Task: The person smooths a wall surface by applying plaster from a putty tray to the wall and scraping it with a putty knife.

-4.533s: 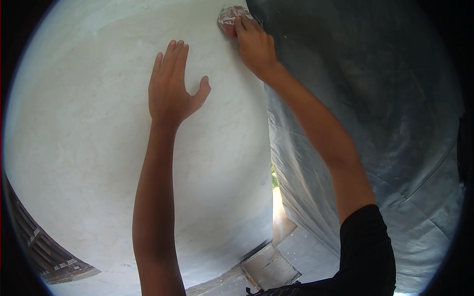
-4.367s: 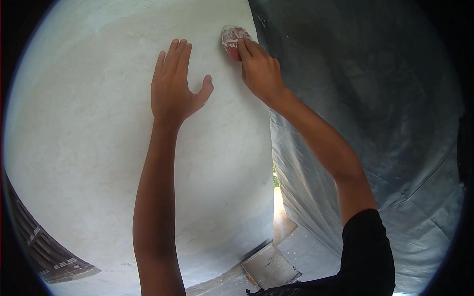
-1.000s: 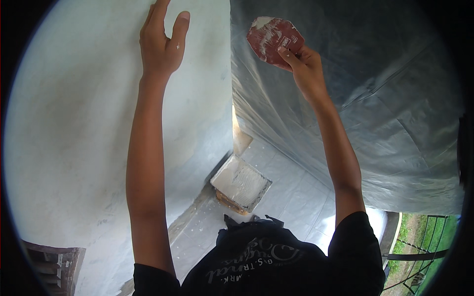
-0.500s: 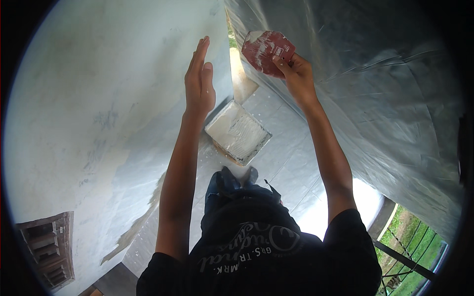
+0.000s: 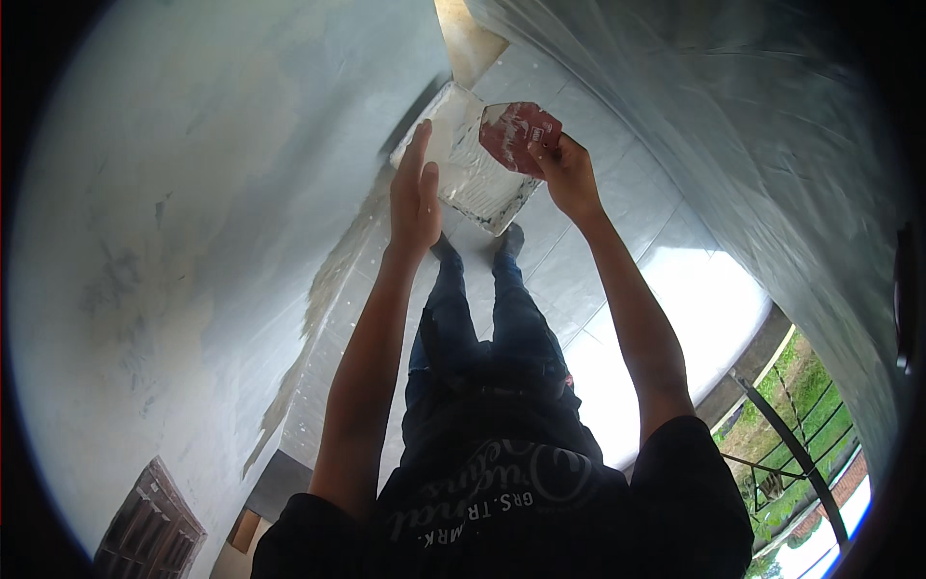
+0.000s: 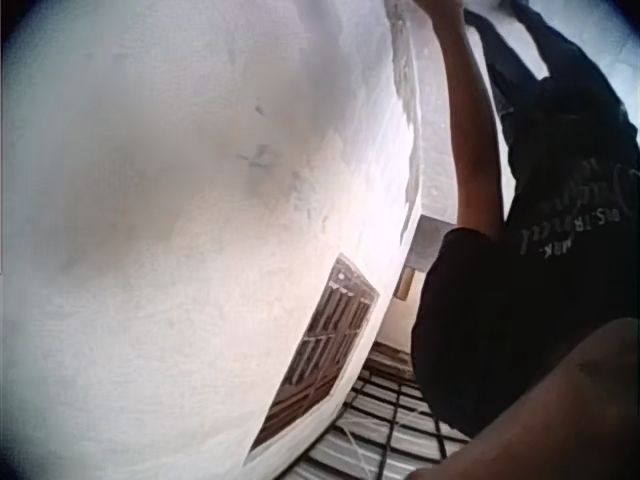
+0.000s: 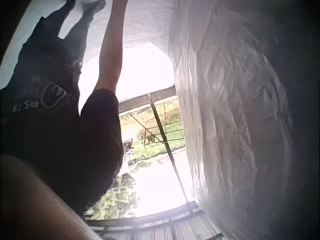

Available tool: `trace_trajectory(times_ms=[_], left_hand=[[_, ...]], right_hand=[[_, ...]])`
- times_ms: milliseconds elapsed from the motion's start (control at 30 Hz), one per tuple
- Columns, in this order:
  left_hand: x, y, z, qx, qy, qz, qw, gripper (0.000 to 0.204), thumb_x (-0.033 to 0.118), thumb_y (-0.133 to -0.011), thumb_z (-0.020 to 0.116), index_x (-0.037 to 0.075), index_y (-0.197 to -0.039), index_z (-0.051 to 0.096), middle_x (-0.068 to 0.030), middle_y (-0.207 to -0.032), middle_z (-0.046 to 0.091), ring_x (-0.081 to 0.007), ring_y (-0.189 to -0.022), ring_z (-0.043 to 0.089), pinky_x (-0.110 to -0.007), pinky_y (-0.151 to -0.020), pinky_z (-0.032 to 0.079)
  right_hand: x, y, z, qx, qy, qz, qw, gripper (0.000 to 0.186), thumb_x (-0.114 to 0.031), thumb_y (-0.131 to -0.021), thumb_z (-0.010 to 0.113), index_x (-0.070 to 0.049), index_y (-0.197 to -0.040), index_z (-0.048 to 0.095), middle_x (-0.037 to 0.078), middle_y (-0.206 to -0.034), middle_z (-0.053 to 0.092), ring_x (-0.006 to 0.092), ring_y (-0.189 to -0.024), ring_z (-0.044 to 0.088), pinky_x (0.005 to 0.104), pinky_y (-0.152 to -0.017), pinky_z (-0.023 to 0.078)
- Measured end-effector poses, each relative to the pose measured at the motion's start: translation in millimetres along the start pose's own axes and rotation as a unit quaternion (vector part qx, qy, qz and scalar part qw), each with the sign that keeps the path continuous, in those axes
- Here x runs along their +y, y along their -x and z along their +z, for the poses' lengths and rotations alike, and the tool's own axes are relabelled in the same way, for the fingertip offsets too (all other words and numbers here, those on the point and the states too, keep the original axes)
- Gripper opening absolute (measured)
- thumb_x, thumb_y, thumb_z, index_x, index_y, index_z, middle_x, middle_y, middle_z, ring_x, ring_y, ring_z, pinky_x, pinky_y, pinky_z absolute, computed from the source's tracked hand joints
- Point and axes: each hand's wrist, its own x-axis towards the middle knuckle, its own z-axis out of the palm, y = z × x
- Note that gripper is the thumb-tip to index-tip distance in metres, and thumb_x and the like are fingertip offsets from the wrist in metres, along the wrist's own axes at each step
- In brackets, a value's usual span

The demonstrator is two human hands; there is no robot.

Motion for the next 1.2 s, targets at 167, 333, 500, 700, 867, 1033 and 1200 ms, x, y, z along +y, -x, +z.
trace_trajectory(times_ms=[167, 333, 500, 700, 867, 1033, 1200], left_hand=[[-55.6, 41.7, 13.6, -0.051, 0.001, -0.069, 0.996, 0.054, 0.030, -0.108, 0.033, -0.003, -0.150, 0.040, -0.0239, -0.154, 0.044, -0.0383, -0.145, 0.039, -0.044, -0.120, 0.029], [-100.4, 70.0, 13.9, -0.081, -0.021, -0.102, 0.991, 0.053, 0.030, -0.108, 0.034, -0.004, -0.149, 0.041, -0.0245, -0.153, 0.045, -0.0393, -0.144, 0.040, -0.044, -0.119, 0.030], [-136.0, 83.2, 20.8, -0.100, -0.029, -0.137, 0.985, 0.052, 0.028, -0.107, 0.035, -0.004, -0.149, 0.041, -0.0251, -0.152, 0.045, -0.0394, -0.143, 0.041, -0.044, -0.119, 0.031], [-175.6, 96.0, 33.5, -0.104, -0.010, -0.151, 0.983, 0.053, 0.027, -0.106, 0.037, -0.003, -0.149, 0.041, -0.0258, -0.152, 0.045, -0.0404, -0.143, 0.041, -0.044, -0.119, 0.030], [-198.4, 99.0, 45.9, -0.108, -0.015, -0.174, 0.979, 0.053, 0.026, -0.105, 0.037, -0.003, -0.150, 0.040, -0.0261, -0.152, 0.044, -0.0409, -0.143, 0.041, -0.045, -0.119, 0.031], [-215.6, 96.9, 52.8, -0.111, -0.022, -0.190, 0.975, 0.053, 0.024, -0.104, 0.038, -0.003, -0.150, 0.039, -0.0261, -0.152, 0.044, -0.0404, -0.143, 0.041, -0.045, -0.119, 0.031], [-227.7, 95.0, 54.7, -0.117, -0.032, -0.203, 0.972, 0.053, 0.022, -0.103, 0.039, -0.002, -0.150, 0.040, -0.0260, -0.152, 0.044, -0.0403, -0.143, 0.041, -0.045, -0.118, 0.032]], right_hand=[[77.6, 14.1, 19.3, 0.010, 0.041, 0.091, 0.995, 0.026, -0.009, -0.100, 0.061, 0.007, -0.121, 0.061, 0.012, -0.103, 0.070, 0.0169, -0.093, 0.071, 0.0338, -0.084, 0.064], [108.3, 27.0, 45.9, 0.048, 0.140, 0.115, 0.982, 0.028, -0.020, -0.094, 0.067, 0.002, -0.111, 0.067, 0.017, -0.089, 0.073, 0.0264, -0.082, 0.072, 0.0383, -0.074, 0.055], [141.6, 26.2, 62.3, 0.048, 0.184, 0.095, 0.977, 0.025, -0.017, -0.093, 0.063, 0.003, -0.107, 0.065, 0.025, -0.092, 0.071, 0.0404, -0.085, 0.071, 0.0450, -0.076, 0.055], [190.4, 5.4, 76.0, 0.011, 0.225, 0.096, 0.970, 0.022, -0.014, -0.091, 0.060, 0.003, -0.106, 0.063, 0.031, -0.096, 0.068, 0.0489, -0.095, 0.066, 0.0516, -0.082, 0.054], [213.6, -20.3, 83.4, 0.030, 0.265, 0.112, 0.957, 0.025, -0.017, -0.089, 0.059, 0.002, -0.105, 0.063, 0.031, -0.097, 0.068, 0.0493, -0.095, 0.066, 0.0543, -0.086, 0.052], [241.1, -34.3, 84.2, 0.090, 0.292, 0.131, 0.943, 0.025, -0.018, -0.088, 0.059, 0.002, -0.103, 0.065, 0.029, -0.096, 0.070, 0.0475, -0.095, 0.067, 0.0533, -0.085, 0.053], [266.7, -39.4, 76.1, 0.147, 0.283, 0.141, 0.937, 0.024, -0.018, -0.087, 0.062, 0.002, -0.099, 0.065, 0.028, -0.095, 0.070, 0.0464, -0.095, 0.068, 0.0519, -0.084, 0.053]])
